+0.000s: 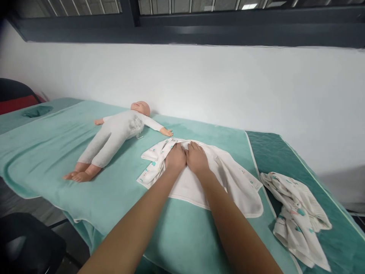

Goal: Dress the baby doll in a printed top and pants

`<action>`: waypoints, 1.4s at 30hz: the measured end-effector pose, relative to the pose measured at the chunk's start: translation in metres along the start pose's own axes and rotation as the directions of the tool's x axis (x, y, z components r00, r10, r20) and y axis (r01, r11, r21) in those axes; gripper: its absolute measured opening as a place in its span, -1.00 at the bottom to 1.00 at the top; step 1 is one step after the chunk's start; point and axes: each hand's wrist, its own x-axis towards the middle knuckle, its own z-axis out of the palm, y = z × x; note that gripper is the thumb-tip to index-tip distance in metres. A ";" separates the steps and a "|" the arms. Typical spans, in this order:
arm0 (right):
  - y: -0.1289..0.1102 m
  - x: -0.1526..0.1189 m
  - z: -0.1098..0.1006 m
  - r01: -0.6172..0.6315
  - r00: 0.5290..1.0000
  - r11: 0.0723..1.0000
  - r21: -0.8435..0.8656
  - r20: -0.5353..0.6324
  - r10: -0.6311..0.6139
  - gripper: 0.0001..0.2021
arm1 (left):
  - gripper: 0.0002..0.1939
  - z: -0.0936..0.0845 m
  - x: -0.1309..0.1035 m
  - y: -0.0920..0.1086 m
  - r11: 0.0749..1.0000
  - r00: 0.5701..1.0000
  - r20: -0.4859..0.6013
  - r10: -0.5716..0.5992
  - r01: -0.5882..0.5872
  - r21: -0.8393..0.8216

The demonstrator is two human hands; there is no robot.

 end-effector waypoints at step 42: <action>-0.003 -0.005 0.004 -0.023 0.997 0.997 -0.072 0.073 0.028 -0.41 | -0.73 -0.090 0.030 -0.137 0.931 0.876 -0.320 -0.361 0.318 -0.178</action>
